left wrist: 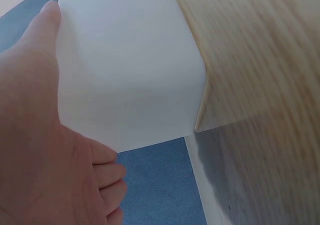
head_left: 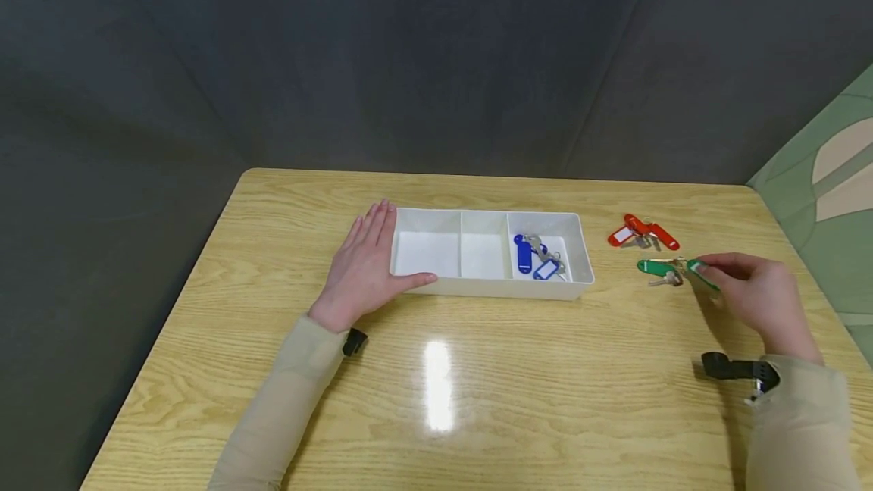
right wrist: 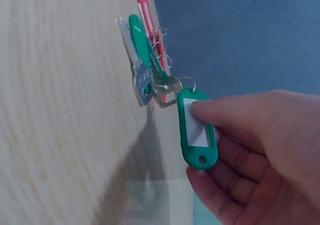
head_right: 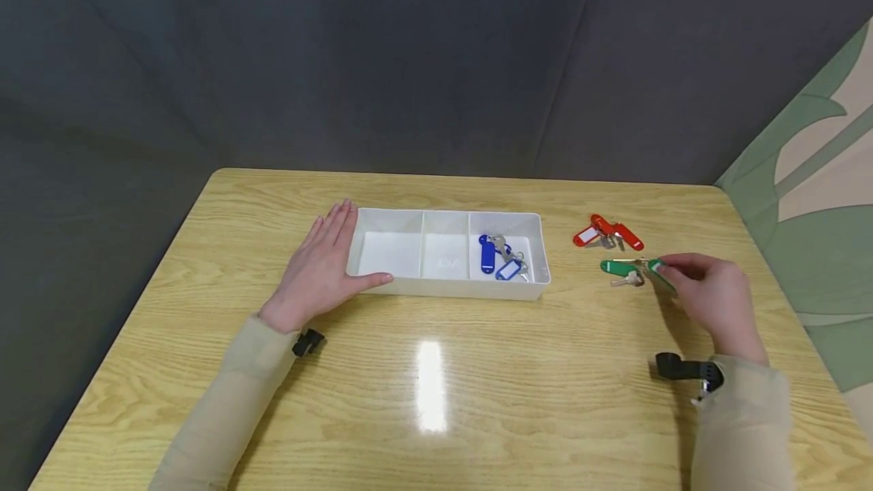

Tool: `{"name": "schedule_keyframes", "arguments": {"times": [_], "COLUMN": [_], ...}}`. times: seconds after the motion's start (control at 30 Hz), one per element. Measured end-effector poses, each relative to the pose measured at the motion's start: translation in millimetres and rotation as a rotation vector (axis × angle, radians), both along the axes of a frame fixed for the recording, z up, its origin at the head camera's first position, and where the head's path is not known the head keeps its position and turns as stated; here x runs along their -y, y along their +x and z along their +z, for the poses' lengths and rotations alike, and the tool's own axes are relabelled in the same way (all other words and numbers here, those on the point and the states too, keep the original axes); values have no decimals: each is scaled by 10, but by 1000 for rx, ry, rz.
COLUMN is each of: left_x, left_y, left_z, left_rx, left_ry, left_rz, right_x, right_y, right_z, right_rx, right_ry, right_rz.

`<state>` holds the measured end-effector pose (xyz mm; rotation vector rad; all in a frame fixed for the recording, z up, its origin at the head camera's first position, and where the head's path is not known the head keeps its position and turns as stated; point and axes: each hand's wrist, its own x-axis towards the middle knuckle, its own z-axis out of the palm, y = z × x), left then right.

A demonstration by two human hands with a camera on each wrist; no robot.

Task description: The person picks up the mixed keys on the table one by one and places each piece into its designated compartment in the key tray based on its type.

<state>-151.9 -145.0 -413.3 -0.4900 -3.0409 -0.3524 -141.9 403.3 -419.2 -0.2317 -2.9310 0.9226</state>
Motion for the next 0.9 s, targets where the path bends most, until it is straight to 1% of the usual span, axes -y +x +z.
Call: {"name": "schedule_keyframes", "arguments": {"times": [0.13, 0.3, 0.53, 0.67, 0.77, 0.9], "left_x": [-4, -5, -5, -5, -7, -10], "left_y": [1, -5, -5, -5, -7, -4], "left_z": [-2, -8, 2, -2, -1, 3], "left_rx": [2, 4, 6, 11, 13, 14], "left_ry": [3, 1, -2, -3, -3, -4], "left_rz": [3, -2, 2, 4, 3, 0], "right_x": [32, 76, 133, 161, 179, 205], "right_y": [12, 35, 45, 62, 85, 108], "right_z": [42, 86, 170, 224, 257, 294], "right_rx": [-43, -73, -157, -166, -174, -202], "right_ry": [-20, -59, -50, -64, -95, -118], "right_rz": [13, 18, 10, 0, -7, -6]}}
